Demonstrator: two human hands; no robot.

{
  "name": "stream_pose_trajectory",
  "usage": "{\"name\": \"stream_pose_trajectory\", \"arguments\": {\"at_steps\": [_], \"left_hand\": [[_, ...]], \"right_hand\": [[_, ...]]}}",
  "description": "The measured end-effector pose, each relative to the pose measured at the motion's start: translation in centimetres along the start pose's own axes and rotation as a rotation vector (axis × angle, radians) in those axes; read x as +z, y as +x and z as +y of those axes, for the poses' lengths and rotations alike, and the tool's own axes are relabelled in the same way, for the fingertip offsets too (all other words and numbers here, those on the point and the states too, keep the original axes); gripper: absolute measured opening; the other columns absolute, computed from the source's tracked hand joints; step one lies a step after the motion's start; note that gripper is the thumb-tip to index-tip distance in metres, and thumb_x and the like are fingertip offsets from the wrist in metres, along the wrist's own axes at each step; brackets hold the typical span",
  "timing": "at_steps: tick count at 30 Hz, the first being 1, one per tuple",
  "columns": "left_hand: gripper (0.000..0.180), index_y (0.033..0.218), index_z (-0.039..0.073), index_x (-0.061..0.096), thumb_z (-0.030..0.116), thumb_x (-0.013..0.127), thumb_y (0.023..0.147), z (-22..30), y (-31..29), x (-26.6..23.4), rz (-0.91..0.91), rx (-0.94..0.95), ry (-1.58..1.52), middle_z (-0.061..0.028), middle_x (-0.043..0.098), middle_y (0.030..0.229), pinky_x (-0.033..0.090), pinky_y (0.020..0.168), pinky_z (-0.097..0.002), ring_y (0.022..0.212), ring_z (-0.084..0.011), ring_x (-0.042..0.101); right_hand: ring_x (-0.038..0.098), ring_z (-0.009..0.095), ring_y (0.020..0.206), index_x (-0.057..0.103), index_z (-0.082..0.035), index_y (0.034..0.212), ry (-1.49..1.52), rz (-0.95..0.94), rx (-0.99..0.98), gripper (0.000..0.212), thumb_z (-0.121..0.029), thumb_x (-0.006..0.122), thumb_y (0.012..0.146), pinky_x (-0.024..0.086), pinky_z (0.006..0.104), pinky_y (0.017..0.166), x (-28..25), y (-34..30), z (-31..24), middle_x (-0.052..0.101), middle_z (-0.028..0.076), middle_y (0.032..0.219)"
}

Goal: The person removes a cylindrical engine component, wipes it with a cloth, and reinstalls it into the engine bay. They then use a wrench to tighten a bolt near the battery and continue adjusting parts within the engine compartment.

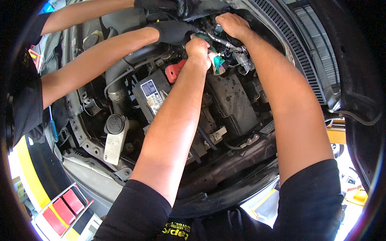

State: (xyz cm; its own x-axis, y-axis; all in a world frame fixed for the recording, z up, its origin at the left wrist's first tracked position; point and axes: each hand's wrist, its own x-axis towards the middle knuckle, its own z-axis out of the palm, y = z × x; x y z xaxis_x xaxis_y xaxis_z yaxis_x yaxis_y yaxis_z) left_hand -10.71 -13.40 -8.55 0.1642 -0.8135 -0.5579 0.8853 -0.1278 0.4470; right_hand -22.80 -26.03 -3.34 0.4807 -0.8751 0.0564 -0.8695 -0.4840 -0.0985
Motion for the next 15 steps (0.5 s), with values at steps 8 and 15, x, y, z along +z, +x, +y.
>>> {"name": "stream_pose_trajectory", "arguments": {"at_steps": [8, 15], "left_hand": [[0.012, 0.069, 0.007, 0.049, 0.006, 0.048, 0.081, 0.3, -0.7, 0.2, 0.027, 0.02, -0.009, -0.0077, 0.048, 0.076, 0.038, 0.061, -0.0414, 0.07, -0.0219, 0.044], [0.008, 0.079, 0.005, 0.053, 0.005, 0.048, 0.084, -0.1, 2.3, -0.8, 0.035, -0.011, 0.064, -0.0081, 0.046, 0.072, 0.036, 0.054, -0.0441, 0.064, -0.023, 0.041]], "right_hand": [[0.063, 0.039, 0.111, 0.07, -0.009, 0.107, -0.08, -0.069, -0.106, 0.043, -0.042, 0.047, 0.089, 0.048, 0.0475, 0.095, 0.4, 1.1, 1.8, 0.068, 0.021, 0.116], [0.062, 0.039, 0.11, 0.068, -0.009, 0.104, -0.082, 0.069, -0.044, 0.043, -0.04, 0.04, 0.091, 0.048, 0.0507, 0.091, 0.7, -0.3, -1.5, 0.068, 0.018, 0.114]]}}
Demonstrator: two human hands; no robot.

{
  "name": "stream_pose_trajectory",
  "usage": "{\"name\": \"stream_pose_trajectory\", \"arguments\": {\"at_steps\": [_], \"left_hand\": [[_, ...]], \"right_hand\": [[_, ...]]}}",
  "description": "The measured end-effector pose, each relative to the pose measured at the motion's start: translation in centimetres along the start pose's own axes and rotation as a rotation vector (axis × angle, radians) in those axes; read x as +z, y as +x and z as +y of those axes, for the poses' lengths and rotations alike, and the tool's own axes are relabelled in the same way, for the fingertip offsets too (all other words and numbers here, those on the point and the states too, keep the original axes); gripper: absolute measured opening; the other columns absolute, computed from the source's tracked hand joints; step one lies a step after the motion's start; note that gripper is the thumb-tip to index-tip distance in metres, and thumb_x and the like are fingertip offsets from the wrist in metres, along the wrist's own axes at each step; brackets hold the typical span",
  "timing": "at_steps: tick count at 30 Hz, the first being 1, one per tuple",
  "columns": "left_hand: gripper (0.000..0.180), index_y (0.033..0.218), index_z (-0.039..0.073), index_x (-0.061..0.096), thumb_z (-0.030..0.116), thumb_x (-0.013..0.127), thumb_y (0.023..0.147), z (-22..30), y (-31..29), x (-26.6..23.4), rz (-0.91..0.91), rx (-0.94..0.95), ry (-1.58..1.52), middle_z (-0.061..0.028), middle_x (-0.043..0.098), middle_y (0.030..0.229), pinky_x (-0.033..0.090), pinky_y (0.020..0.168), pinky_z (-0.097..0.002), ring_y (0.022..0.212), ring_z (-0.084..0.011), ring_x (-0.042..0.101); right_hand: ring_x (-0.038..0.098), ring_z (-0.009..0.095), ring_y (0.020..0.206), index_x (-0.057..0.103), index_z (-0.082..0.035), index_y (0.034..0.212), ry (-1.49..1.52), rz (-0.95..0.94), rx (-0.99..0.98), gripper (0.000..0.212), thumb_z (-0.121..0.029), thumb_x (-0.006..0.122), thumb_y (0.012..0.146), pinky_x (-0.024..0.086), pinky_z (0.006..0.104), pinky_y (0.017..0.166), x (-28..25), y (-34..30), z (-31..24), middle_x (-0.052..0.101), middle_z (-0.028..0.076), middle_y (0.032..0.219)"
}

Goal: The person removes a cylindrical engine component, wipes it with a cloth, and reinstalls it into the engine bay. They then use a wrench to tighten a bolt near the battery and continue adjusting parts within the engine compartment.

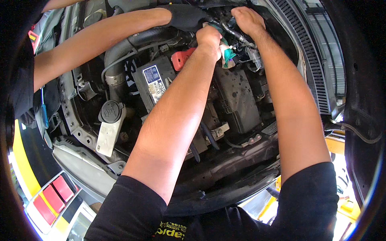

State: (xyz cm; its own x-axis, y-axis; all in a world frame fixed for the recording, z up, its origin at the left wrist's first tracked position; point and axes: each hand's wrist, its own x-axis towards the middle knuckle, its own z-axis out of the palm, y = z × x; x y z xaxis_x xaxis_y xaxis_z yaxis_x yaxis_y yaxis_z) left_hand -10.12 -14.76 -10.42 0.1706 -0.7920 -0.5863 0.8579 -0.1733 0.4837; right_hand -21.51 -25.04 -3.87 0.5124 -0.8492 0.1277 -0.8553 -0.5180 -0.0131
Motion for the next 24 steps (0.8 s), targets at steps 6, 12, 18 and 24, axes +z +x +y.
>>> {"name": "stream_pose_trajectory", "arguments": {"at_steps": [6, 12, 18, 24], "left_hand": [[0.015, 0.088, 0.002, 0.064, 0.014, 0.055, 0.089, -0.9, -1.2, 1.5, -0.027, -0.043, 0.002, -0.0133, 0.059, 0.082, 0.045, 0.058, -0.0478, 0.067, -0.0283, 0.056], [0.023, 0.096, -0.004, 0.068, 0.013, 0.055, 0.087, 0.0, 0.2, 0.3, 0.036, 0.008, -0.045, -0.0162, 0.066, 0.093, 0.051, 0.063, -0.0536, 0.072, -0.0334, 0.063], [0.029, 0.107, -0.005, 0.067, 0.015, 0.052, 0.092, -1.2, -1.1, 1.6, 0.057, -0.058, 0.098, -0.0255, 0.07, 0.11, 0.054, 0.074, -0.0481, 0.091, -0.0391, 0.07], [0.009, 0.073, 0.006, 0.05, 0.006, 0.051, 0.082, 0.0, -2.6, 1.1, -0.048, 0.059, -0.119, -0.0076, 0.048, 0.075, 0.041, 0.061, -0.0425, 0.07, -0.0236, 0.044]], "right_hand": [[0.063, 0.041, 0.103, 0.065, -0.005, 0.105, -0.098, -0.098, -0.457, 0.03, -0.026, 0.048, 0.093, 0.049, 0.0485, 0.09, -0.9, 1.2, 6.2, 0.067, 0.023, 0.111], [0.062, 0.041, 0.112, 0.071, -0.004, 0.106, 0.055, -0.088, -0.079, 0.047, -0.04, 0.046, 0.091, 0.047, 0.0488, 0.096, 0.3, 1.4, 2.1, 0.069, 0.023, 0.113], [0.062, 0.041, 0.109, 0.068, -0.003, 0.103, -0.139, 0.058, -0.002, 0.037, -0.029, 0.044, 0.092, 0.048, 0.0498, 0.092, 0.2, -1.1, 4.0, 0.068, 0.022, 0.11], [0.062, 0.043, 0.105, 0.064, 0.0, 0.096, -0.07, -0.094, -0.025, 0.032, -0.026, 0.045, 0.092, 0.049, 0.0497, 0.089, -0.4, 0.3, 1.9, 0.067, 0.023, 0.108]]}}
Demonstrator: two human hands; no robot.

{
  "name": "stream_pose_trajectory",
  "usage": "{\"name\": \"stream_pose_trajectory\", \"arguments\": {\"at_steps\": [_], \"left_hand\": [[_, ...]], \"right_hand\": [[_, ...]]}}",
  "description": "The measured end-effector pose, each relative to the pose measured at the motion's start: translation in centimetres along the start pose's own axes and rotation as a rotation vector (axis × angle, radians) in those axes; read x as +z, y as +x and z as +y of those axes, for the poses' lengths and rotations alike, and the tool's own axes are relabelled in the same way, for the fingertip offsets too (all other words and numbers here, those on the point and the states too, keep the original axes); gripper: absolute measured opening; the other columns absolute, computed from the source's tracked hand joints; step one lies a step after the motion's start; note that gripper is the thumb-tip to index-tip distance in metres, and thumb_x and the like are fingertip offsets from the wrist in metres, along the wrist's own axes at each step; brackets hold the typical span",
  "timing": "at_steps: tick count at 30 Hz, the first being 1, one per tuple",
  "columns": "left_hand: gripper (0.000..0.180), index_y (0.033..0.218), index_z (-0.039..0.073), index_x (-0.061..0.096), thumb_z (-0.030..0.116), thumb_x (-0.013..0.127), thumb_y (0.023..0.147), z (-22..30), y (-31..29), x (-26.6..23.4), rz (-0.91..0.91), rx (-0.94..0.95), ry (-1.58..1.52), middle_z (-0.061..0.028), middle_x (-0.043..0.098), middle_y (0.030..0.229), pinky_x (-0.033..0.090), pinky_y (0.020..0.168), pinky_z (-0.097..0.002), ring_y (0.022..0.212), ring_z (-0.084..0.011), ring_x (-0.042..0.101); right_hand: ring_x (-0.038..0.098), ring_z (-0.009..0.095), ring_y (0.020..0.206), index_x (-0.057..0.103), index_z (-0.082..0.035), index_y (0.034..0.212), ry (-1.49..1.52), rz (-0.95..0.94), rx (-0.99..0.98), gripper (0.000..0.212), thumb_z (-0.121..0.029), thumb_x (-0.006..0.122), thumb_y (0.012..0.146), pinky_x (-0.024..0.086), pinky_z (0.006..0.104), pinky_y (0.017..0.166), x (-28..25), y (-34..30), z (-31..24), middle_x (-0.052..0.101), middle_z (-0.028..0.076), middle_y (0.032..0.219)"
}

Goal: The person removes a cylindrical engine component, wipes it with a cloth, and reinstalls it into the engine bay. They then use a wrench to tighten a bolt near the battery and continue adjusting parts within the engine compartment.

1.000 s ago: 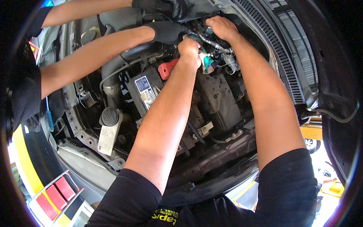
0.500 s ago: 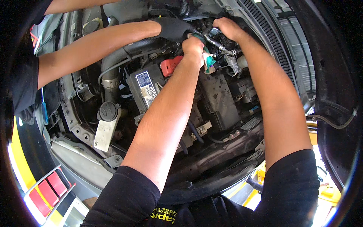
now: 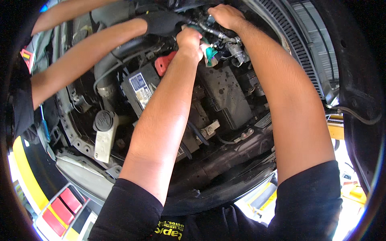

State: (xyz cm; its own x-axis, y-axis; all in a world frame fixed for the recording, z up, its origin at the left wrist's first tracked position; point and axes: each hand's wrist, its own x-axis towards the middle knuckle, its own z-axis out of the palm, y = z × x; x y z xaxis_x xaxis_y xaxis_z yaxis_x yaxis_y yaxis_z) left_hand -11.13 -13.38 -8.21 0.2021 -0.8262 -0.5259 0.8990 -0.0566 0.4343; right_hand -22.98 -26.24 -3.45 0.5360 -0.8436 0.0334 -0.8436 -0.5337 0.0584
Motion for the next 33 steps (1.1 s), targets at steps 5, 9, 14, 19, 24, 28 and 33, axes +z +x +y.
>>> {"name": "stream_pose_trajectory", "arguments": {"at_steps": [5, 9, 14, 19, 24, 28, 33], "left_hand": [[0.008, 0.071, 0.007, 0.049, 0.004, 0.049, 0.079, 1.4, -0.9, 0.1, 0.049, -0.067, 0.034, -0.0076, 0.049, 0.078, 0.041, 0.064, -0.0446, 0.075, -0.0231, 0.045], [0.012, 0.073, 0.009, 0.048, 0.002, 0.047, 0.082, 0.8, -1.1, 0.1, 0.009, -0.036, 0.075, -0.0068, 0.047, 0.076, 0.04, 0.06, -0.0437, 0.07, -0.0211, 0.042], [0.01, 0.07, 0.004, 0.051, 0.003, 0.049, 0.08, 0.3, 0.8, -0.1, 0.112, -0.059, 0.08, -0.0101, 0.049, 0.077, 0.04, 0.06, -0.0445, 0.069, -0.0246, 0.043], [0.009, 0.071, 0.005, 0.051, 0.004, 0.049, 0.08, -0.2, 0.6, 0.0, 0.02, -0.044, 0.136, -0.0105, 0.05, 0.08, 0.042, 0.061, -0.0467, 0.073, -0.0255, 0.046], [0.011, 0.073, 0.007, 0.051, 0.006, 0.048, 0.084, -0.2, 0.5, 0.7, 0.009, -0.089, 0.042, -0.0098, 0.049, 0.082, 0.045, 0.063, -0.0488, 0.074, -0.0255, 0.047], [0.027, 0.105, 0.0, 0.067, 0.021, 0.054, 0.095, 1.7, 5.1, -3.0, 0.081, 0.104, 0.243, -0.0183, 0.069, 0.1, 0.052, 0.066, -0.0485, 0.08, -0.0319, 0.065], [0.043, 0.112, -0.007, 0.066, 0.032, 0.051, 0.1, -2.3, 1.8, -0.1, 0.089, -0.086, 0.24, -0.0243, 0.069, 0.116, 0.053, 0.076, -0.05, 0.097, -0.0371, 0.069]], "right_hand": [[0.064, 0.041, 0.107, 0.069, -0.006, 0.106, 0.078, -0.092, -0.016, 0.039, -0.035, 0.049, 0.091, 0.048, 0.0484, 0.093, -0.9, 0.8, -0.6, 0.068, 0.023, 0.111], [0.062, 0.04, 0.114, 0.072, -0.008, 0.109, 0.127, -0.009, 0.218, 0.049, -0.045, 0.047, 0.09, 0.046, 0.0489, 0.098, -0.3, -0.2, -0.8, 0.068, 0.021, 0.117], [0.066, 0.039, 0.104, 0.074, -0.005, 0.091, -0.085, 0.185, 0.174, 0.042, -0.033, 0.044, 0.089, 0.05, 0.0506, 0.09, -0.1, -1.3, -2.4, 0.071, 0.019, 0.104], [0.061, 0.041, 0.117, 0.071, -0.008, 0.11, 0.024, -0.067, 0.077, 0.049, -0.043, 0.043, 0.09, 0.046, 0.0518, 0.101, -0.1, 0.2, 1.1, 0.066, 0.024, 0.121], [0.061, 0.044, 0.114, 0.07, -0.005, 0.11, 0.065, -0.149, 0.013, 0.05, -0.044, 0.045, 0.09, 0.046, 0.0504, 0.098, 0.4, 2.6, 3.6, 0.066, 0.026, 0.12], [0.062, 0.043, 0.109, 0.069, -0.001, 0.102, 0.05, 0.038, 0.069, 0.047, -0.036, 0.04, 0.093, 0.046, 0.0507, 0.093, -0.6, 3.3, -5.3, 0.068, 0.025, 0.11], [0.06, 0.04, 0.113, 0.068, -0.005, 0.106, -0.142, 0.112, 0.119, 0.043, -0.034, 0.039, 0.094, 0.047, 0.0467, 0.094, 1.4, -1.8, 2.4, 0.068, 0.022, 0.115]]}}
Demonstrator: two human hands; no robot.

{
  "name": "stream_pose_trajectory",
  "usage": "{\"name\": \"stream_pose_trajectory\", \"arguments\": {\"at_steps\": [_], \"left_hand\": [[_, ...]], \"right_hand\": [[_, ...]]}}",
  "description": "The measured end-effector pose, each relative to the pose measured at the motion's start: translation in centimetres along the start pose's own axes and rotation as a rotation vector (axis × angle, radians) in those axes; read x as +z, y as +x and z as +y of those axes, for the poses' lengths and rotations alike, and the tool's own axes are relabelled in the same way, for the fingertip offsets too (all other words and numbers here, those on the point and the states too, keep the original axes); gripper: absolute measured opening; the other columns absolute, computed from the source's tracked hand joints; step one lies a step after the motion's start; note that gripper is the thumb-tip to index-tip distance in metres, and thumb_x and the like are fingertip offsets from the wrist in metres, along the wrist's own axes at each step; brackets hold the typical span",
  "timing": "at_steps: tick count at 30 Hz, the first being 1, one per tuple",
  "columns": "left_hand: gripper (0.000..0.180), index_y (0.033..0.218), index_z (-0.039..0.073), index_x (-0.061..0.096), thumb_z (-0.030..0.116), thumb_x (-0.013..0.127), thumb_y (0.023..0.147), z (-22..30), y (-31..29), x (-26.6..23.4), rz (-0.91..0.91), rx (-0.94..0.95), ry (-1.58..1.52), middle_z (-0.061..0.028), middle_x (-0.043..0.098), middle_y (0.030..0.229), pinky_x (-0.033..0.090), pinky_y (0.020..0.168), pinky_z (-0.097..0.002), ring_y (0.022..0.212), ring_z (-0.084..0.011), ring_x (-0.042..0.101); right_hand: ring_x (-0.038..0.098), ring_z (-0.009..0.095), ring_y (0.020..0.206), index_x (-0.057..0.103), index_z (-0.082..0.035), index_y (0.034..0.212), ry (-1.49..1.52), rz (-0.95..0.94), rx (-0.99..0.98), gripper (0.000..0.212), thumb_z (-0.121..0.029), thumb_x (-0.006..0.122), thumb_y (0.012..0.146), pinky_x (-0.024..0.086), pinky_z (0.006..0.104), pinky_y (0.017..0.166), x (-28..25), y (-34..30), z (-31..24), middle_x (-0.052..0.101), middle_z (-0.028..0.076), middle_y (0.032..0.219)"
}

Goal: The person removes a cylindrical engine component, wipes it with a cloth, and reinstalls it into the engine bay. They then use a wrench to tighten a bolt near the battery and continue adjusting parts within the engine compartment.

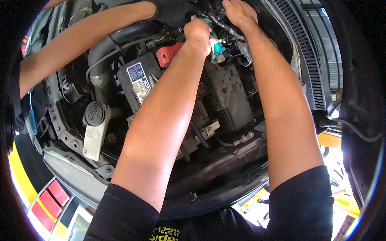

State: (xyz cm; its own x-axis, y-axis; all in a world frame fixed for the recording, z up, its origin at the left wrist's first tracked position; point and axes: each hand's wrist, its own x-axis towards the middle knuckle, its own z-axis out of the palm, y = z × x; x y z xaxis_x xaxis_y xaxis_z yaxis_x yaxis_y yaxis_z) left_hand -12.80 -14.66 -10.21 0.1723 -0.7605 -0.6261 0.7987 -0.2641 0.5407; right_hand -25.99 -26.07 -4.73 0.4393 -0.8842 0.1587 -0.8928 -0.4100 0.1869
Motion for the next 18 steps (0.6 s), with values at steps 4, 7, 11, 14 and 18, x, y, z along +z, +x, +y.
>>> {"name": "stream_pose_trajectory", "arguments": {"at_steps": [4, 7, 11, 14, 18], "left_hand": [[0.043, 0.114, -0.006, 0.066, 0.031, 0.051, 0.1, 1.7, 5.0, -2.3, 0.046, 0.138, 0.067, -0.0248, 0.068, 0.118, 0.053, 0.076, -0.0493, 0.098, -0.0365, 0.069], [0.008, 0.07, 0.006, 0.049, 0.002, 0.051, 0.077, 1.8, -1.8, -0.4, -0.051, -0.035, -0.192, -0.0091, 0.048, 0.078, 0.042, 0.063, -0.045, 0.072, -0.0252, 0.046], [0.007, 0.068, 0.006, 0.047, 0.0, 0.05, 0.071, 2.8, -3.3, -1.0, -0.067, 0.017, -0.204, -0.0089, 0.046, 0.083, 0.041, 0.064, -0.0451, 0.076, -0.0246, 0.043], [0.007, 0.07, 0.006, 0.048, -0.001, 0.049, 0.071, 2.8, -3.0, -1.0, -0.068, 0.04, -0.185, -0.0083, 0.046, 0.083, 0.041, 0.064, -0.0439, 0.075, -0.0239, 0.043], [0.009, 0.073, 0.006, 0.048, -0.002, 0.05, 0.07, 2.8, -2.7, -0.7, -0.088, 0.04, -0.151, -0.0082, 0.046, 0.085, 0.043, 0.067, -0.0457, 0.077, -0.0244, 0.043]], "right_hand": [[0.061, 0.041, 0.114, 0.069, -0.005, 0.11, 0.154, -0.038, -0.062, 0.045, -0.037, 0.041, 0.094, 0.047, 0.0492, 0.097, -1.8, 3.5, -6.2, 0.067, 0.022, 0.118], [0.061, 0.045, 0.106, 0.062, -0.001, 0.096, 0.079, -0.05, -0.273, 0.036, -0.031, 0.043, 0.095, 0.047, 0.0533, 0.09, -0.8, 0.9, -1.1, 0.068, 0.024, 0.106], [0.065, 0.042, 0.1, 0.063, -0.001, 0.095, 0.077, -0.171, -0.413, 0.023, -0.019, 0.049, 0.091, 0.051, 0.0493, 0.086, -2.0, 3.1, -1.0, 0.069, 0.021, 0.101], [0.066, 0.043, 0.098, 0.062, -0.001, 0.095, 0.068, -0.143, -0.502, 0.025, -0.021, 0.048, 0.092, 0.051, 0.0513, 0.083, -2.3, 3.1, -1.0, 0.069, 0.023, 0.101], [0.065, 0.042, 0.102, 0.066, -0.004, 0.097, 0.179, -0.094, -0.288, 0.028, -0.022, 0.046, 0.092, 0.051, 0.051, 0.089, -1.6, 1.3, -2.0, 0.07, 0.018, 0.106]]}}
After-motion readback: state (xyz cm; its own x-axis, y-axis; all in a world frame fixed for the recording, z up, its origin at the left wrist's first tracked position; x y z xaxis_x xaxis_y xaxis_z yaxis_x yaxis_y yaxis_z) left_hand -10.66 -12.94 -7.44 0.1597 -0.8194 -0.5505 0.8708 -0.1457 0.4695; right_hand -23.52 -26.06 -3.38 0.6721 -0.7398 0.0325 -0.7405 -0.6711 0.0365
